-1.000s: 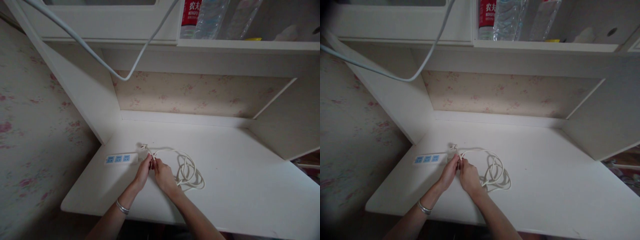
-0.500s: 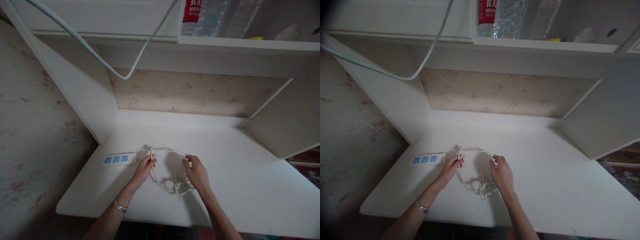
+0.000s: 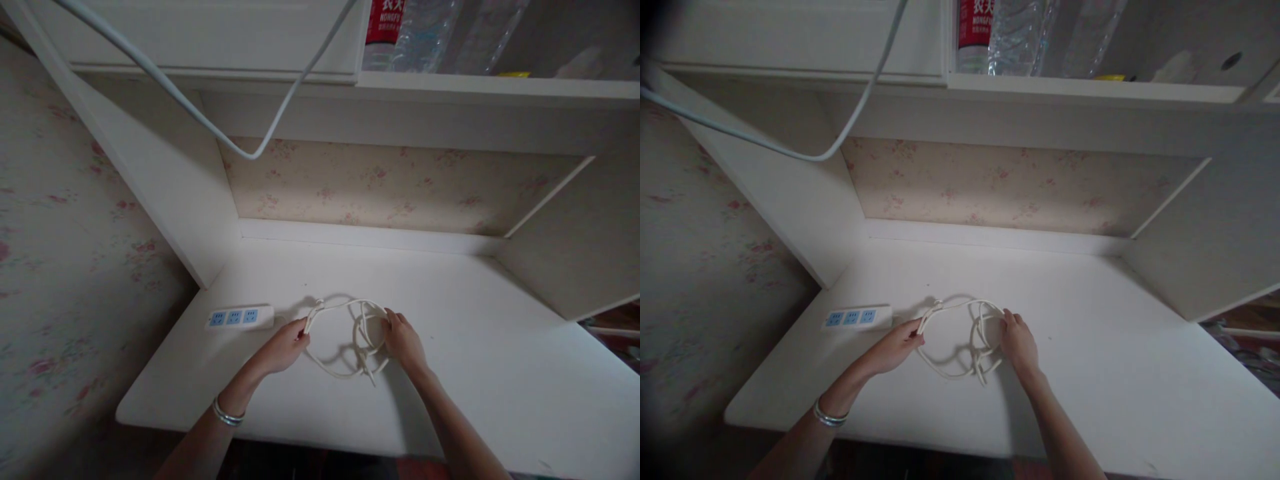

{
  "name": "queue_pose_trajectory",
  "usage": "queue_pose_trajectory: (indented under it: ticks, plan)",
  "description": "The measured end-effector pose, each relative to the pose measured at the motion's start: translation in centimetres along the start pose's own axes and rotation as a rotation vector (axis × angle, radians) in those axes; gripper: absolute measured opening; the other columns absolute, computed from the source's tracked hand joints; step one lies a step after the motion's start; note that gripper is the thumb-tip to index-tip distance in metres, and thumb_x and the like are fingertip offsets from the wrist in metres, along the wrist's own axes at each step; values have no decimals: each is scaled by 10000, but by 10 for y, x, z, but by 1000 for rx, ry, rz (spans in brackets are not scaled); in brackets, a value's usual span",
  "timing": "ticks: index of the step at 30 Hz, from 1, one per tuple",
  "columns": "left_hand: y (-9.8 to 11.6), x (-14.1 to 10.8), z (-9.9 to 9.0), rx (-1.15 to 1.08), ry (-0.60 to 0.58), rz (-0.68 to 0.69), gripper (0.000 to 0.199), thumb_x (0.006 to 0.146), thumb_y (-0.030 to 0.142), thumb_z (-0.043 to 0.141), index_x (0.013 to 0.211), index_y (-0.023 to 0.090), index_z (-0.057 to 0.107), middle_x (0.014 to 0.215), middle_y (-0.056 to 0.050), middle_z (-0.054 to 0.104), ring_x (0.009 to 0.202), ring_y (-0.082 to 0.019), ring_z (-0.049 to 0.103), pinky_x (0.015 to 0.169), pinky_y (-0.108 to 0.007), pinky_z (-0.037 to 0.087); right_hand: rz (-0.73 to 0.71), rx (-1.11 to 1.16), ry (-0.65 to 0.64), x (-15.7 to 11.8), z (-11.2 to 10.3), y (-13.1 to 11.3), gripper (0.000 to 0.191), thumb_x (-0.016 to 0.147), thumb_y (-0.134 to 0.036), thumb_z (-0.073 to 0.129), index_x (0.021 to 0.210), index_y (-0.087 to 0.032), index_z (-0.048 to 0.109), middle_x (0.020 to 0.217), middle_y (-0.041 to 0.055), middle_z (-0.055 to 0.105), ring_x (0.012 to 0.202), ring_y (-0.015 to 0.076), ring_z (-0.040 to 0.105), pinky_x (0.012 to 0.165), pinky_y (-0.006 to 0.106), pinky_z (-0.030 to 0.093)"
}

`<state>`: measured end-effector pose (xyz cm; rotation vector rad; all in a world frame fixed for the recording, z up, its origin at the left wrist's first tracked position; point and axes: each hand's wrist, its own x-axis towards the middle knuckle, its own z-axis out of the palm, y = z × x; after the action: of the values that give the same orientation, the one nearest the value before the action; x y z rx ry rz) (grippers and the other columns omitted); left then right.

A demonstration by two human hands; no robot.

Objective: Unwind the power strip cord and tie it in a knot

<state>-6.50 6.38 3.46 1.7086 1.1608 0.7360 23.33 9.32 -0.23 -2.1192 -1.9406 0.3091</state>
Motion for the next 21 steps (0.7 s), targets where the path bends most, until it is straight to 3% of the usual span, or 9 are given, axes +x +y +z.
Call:
queue_pose_trajectory:
  ticks: [4,7,8,10,12,14,16,19,21]
  plan:
    - [-1,-3,9,-47,76,-38,202,843,232,461,927,171,634,769,-24,591,731,-175,548,683,-254,392,-88,75,121,9,-6,-7,421,879,-182,426,1288,-108,494,1176,177,570,1052,253,550,912,368,403]
    - [-6,-3,16,-98,133,-52,261,857,254,475,1054,174,628,783,-25,591,741,-175,571,690,-256,415,-154,244,277,-4,-17,-32,362,832,-213,459,1170,-120,553,1145,153,588,1056,257,533,934,389,398]
    - [-8,-3,18,-116,142,-52,296,864,266,479,1113,179,612,797,-26,592,744,-173,574,692,-257,424,-162,342,276,-10,-20,-44,328,841,-238,448,1127,-132,567,1100,133,608,1015,241,553,906,370,418]
    - [-13,-4,22,-144,170,-46,382,875,297,490,1237,195,555,840,-32,600,748,-170,575,702,-265,443,-152,566,92,-19,-22,-71,309,881,-334,417,1073,-168,592,985,86,648,843,192,601,780,315,466]
    - [-17,-5,26,-161,215,-39,459,876,336,510,1317,207,500,890,-48,616,751,-173,574,711,-279,460,-127,733,-299,-23,-17,-99,386,910,-453,371,1035,-175,609,897,59,666,641,145,593,605,263,461]
    - [-21,-7,28,-174,249,-33,488,876,370,523,1336,212,488,942,-68,633,766,-184,579,720,-295,475,-99,805,-523,-20,-6,-122,489,909,-552,339,995,-159,618,874,55,668,527,109,539,497,232,404]
    - [-23,-9,30,-188,257,-26,486,883,386,513,1338,219,487,1031,-89,637,813,-199,591,751,-312,488,-118,823,-517,-16,4,-138,505,895,-575,371,905,-139,625,815,47,661,531,102,516,493,220,371]
    - [-22,-11,30,-160,287,-1,460,896,359,488,1332,212,486,1160,-107,607,966,-226,582,864,-347,474,-172,857,-355,-12,16,-150,391,885,-491,444,801,-143,603,740,25,629,643,125,541,583,222,390]
    - [-20,-11,30,-88,304,32,404,892,311,487,1278,202,527,1141,-105,612,1017,-231,562,922,-360,442,-200,885,-257,-14,19,-151,326,891,-439,447,797,-159,583,741,14,608,687,136,545,631,231,407]
